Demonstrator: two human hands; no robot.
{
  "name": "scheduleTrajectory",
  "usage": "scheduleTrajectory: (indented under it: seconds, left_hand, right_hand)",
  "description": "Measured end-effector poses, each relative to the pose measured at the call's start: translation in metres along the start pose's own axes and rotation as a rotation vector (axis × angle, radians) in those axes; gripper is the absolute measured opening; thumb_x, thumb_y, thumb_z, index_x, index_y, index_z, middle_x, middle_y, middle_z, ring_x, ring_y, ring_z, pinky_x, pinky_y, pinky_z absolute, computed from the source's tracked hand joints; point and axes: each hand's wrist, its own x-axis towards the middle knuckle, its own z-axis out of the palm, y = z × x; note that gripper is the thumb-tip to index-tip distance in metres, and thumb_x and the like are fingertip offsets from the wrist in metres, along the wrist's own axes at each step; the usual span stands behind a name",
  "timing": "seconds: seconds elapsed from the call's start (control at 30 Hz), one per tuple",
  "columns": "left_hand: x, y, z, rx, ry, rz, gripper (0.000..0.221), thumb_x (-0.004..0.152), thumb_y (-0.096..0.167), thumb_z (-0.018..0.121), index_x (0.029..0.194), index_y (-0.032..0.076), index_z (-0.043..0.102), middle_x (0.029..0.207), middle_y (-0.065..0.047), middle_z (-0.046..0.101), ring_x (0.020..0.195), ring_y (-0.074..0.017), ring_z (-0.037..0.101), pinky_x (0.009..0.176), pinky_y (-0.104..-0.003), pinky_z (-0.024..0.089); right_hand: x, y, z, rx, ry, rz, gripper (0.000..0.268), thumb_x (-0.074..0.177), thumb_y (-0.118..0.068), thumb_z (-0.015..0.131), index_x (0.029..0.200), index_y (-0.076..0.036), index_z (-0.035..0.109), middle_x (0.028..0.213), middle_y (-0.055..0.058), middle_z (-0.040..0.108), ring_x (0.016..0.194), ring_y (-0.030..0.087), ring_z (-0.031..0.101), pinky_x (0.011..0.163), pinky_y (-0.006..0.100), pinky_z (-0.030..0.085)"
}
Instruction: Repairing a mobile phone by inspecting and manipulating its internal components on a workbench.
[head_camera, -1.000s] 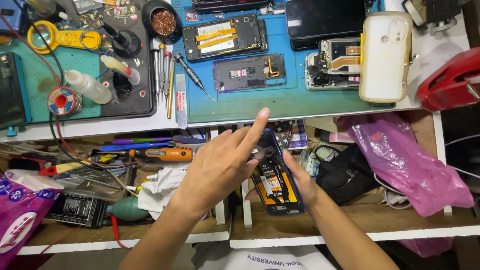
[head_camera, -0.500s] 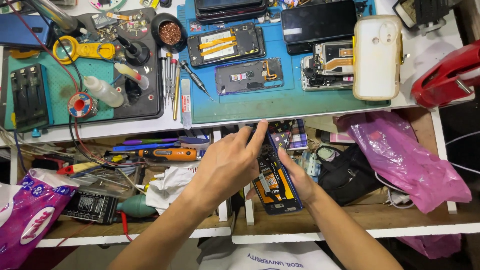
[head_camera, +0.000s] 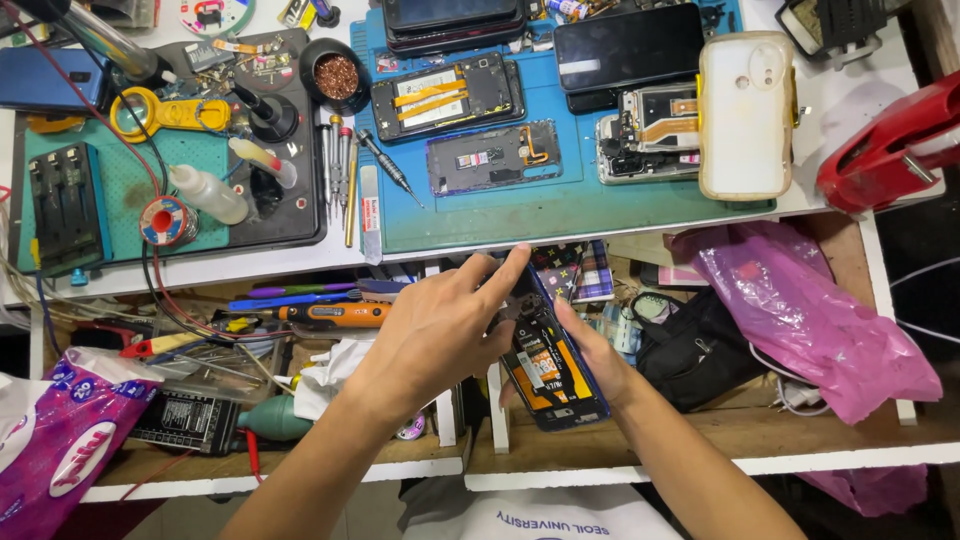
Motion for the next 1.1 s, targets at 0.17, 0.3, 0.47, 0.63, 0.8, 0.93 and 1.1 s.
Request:
scheduleTrajectory:
  seconds: [0.17, 0.3, 0.47, 0.63, 0.8, 0.93, 1.1]
  left_hand:
    - [-0.002, -0.002, -0.001, 0.022, 0.08, 0.02, 0.074, 0.075, 0.022, 0.075, 0.146, 0.015, 0.055, 0.096, -0.009, 0.067, 0.069, -0.0331, 0.068, 0.057, -0.045, 0.057]
    - [-0.006, -0.012, -0.014, -0.21, 0.098, -0.028, 0.055, 0.088, 0.018, 0.07, 0.142, 0.016, 0.058, 0.098, -0.01, 0.074, 0.086, -0.0348, 0.073, 0.066, -0.047, 0.059]
    - [-0.012, -0.018, -0.021, -0.558, 0.182, -0.122, 0.044, 0.095, 0.01, 0.061, 0.139, 0.011, 0.061, 0.108, -0.009, 0.079, 0.098, -0.0324, 0.075, 0.078, -0.041, 0.06]
    - [-0.022, -0.021, -0.015, -0.685, 0.193, -0.176, 0.034, 0.098, 0.012, 0.059, 0.131, 0.012, 0.07, 0.107, -0.01, 0.08, 0.099, -0.0322, 0.076, 0.08, -0.04, 0.061]
    - [-0.026, -0.019, -0.012, -0.705, 0.174, -0.18, 0.032, 0.1, 0.013, 0.057, 0.128, 0.014, 0.072, 0.104, -0.009, 0.081, 0.096, -0.0309, 0.078, 0.08, -0.04, 0.062]
    - [-0.026, -0.015, -0.014, -0.698, 0.164, -0.185, 0.032, 0.1, 0.009, 0.056, 0.129, 0.008, 0.071, 0.104, -0.014, 0.08, 0.096, -0.0362, 0.076, 0.079, -0.044, 0.061]
    - [-0.031, -0.016, -0.008, -0.678, 0.157, -0.214, 0.034, 0.099, 0.007, 0.057, 0.131, 0.008, 0.07, 0.107, -0.014, 0.08, 0.099, -0.0345, 0.076, 0.08, -0.042, 0.061]
  right_hand:
    - [0.008, -0.003, 0.01, 0.128, -0.05, 0.002, 0.069, 0.102, -0.054, 0.036, 0.15, -0.003, 0.038, 0.126, 0.025, 0.064, 0.109, 0.038, 0.068, 0.083, 0.062, 0.061]
    - [0.015, -0.011, 0.004, 0.307, -0.237, 0.073, 0.075, 0.101, -0.063, 0.031, 0.156, -0.012, 0.031, 0.145, 0.025, 0.05, 0.129, 0.047, 0.053, 0.095, 0.071, 0.05]
    - [0.014, -0.027, 0.004, 0.332, -0.312, 0.141, 0.081, 0.1, -0.066, 0.031, 0.158, -0.01, 0.025, 0.149, 0.029, 0.044, 0.129, 0.049, 0.051, 0.098, 0.071, 0.049]
    - [0.012, -0.022, -0.001, 0.367, -0.363, 0.149, 0.087, 0.098, -0.068, 0.037, 0.16, -0.01, 0.022, 0.159, 0.028, 0.03, 0.134, 0.052, 0.045, 0.098, 0.07, 0.048]
    - [0.017, -0.024, -0.019, 0.454, -0.382, 0.295, 0.096, 0.093, -0.076, 0.03, 0.163, -0.012, 0.01, 0.15, 0.04, 0.033, 0.124, 0.059, 0.051, 0.088, 0.07, 0.055]
    - [0.017, -0.023, -0.016, 0.473, -0.369, 0.291, 0.097, 0.093, -0.075, 0.031, 0.162, -0.01, 0.012, 0.148, 0.044, 0.034, 0.122, 0.061, 0.052, 0.086, 0.071, 0.055]
    - [0.013, -0.02, -0.009, 0.463, -0.298, 0.182, 0.086, 0.097, -0.066, 0.032, 0.158, -0.007, 0.019, 0.159, 0.031, 0.025, 0.133, 0.058, 0.042, 0.094, 0.076, 0.048]
